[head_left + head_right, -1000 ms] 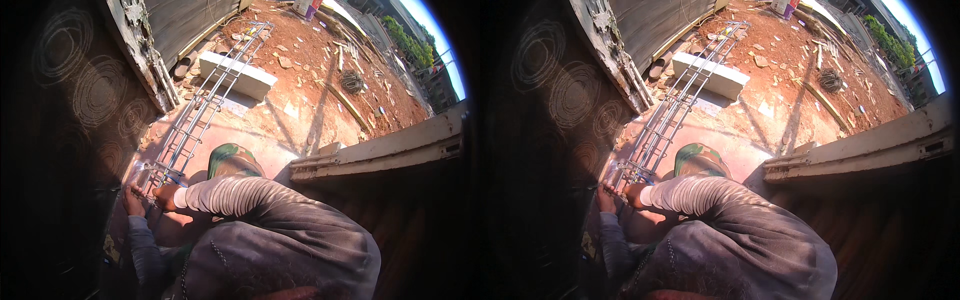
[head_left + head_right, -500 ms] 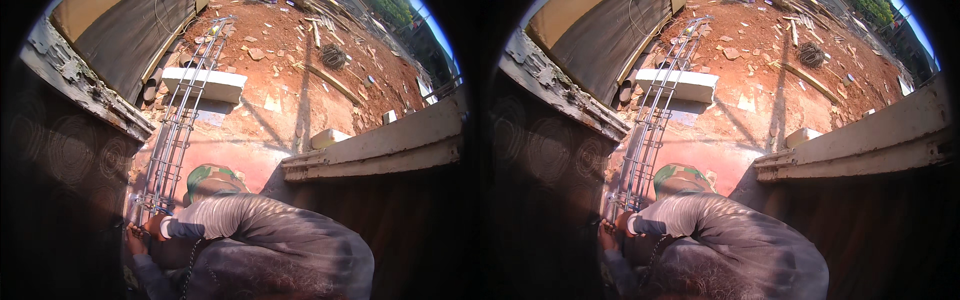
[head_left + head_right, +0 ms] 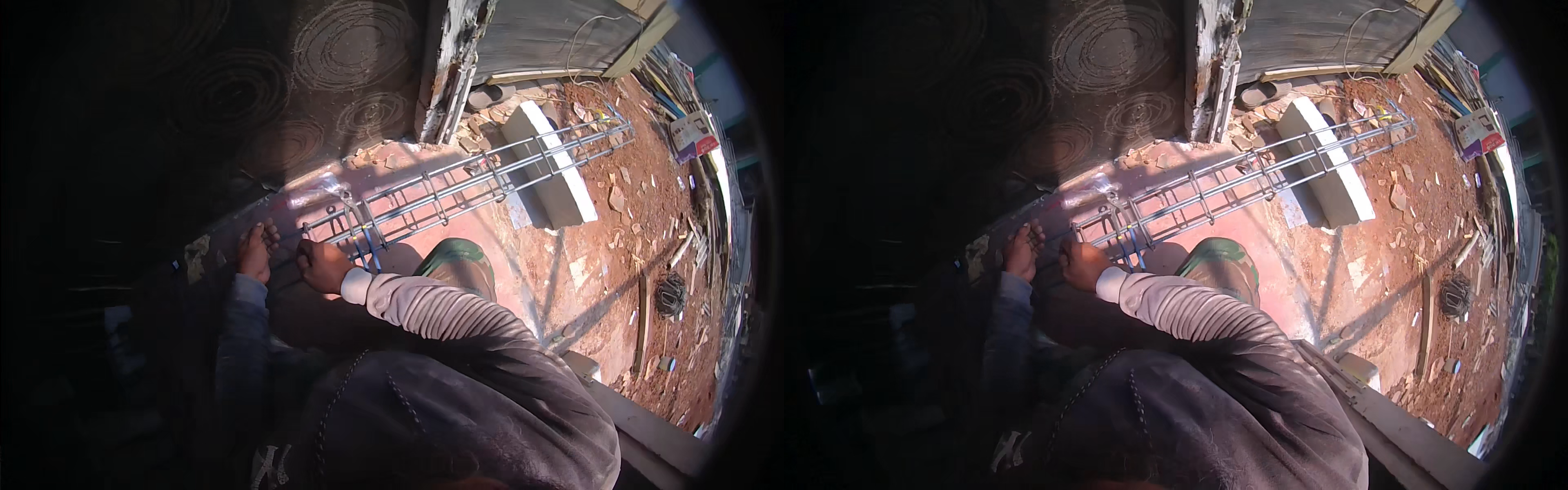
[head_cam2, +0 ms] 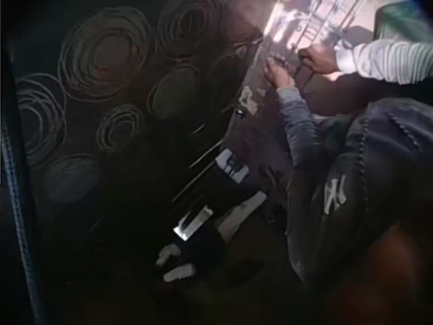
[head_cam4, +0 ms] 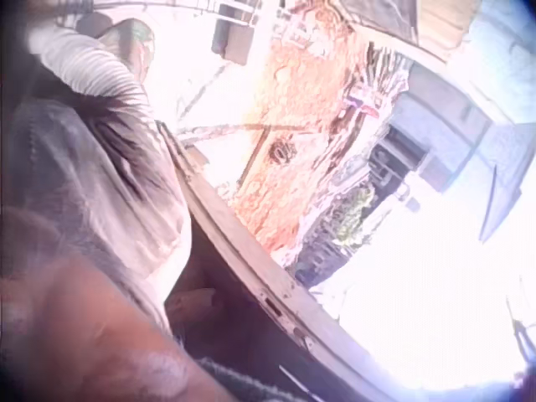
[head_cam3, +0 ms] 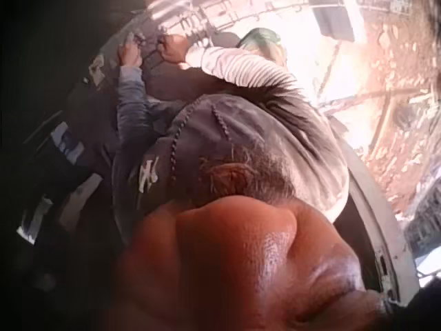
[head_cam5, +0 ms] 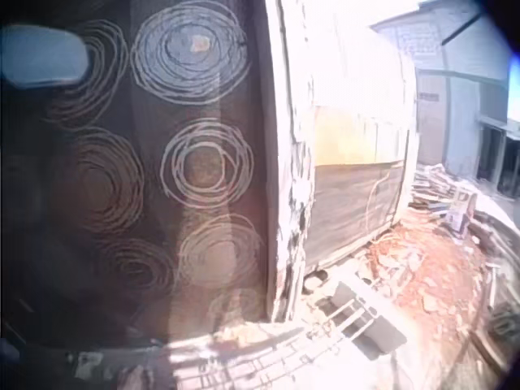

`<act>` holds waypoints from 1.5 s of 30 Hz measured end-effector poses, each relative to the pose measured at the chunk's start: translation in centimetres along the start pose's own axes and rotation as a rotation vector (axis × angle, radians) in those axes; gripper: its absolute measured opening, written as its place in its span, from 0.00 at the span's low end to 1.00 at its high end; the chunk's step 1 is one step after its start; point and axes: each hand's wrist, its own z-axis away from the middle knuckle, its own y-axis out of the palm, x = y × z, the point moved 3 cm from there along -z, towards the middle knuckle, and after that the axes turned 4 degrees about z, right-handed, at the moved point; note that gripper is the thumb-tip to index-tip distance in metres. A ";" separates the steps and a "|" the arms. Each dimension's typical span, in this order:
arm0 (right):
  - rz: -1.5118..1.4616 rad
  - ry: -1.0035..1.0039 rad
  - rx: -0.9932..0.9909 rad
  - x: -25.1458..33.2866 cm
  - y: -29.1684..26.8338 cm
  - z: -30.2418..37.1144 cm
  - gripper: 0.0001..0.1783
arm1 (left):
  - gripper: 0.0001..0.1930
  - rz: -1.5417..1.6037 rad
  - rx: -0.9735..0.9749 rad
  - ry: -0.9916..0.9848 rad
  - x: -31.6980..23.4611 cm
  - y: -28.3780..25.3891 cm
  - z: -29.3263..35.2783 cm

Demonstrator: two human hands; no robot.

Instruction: The person ties metal rods together with wire using pliers to assemble a rebar cage.

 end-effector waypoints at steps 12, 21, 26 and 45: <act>-0.281 0.201 0.224 -4.0 2.1 -0.2 0.11 | 0.13 -0.508 -0.189 0.105 -4.7 -14.7 2.9; -0.378 0.296 0.051 4.5 -1.4 -3.9 0.12 | 0.14 -0.798 -0.283 0.096 1.5 -24.8 -1.3; -0.466 0.212 -0.242 12.3 -3.9 -2.4 0.14 | 0.18 -1.096 -0.224 0.099 1.6 -26.8 -4.6; 1.121 0.340 0.127 6.7 -10.0 23.2 0.11 | 0.23 -0.947 -0.100 0.109 1.8 -27.9 -5.7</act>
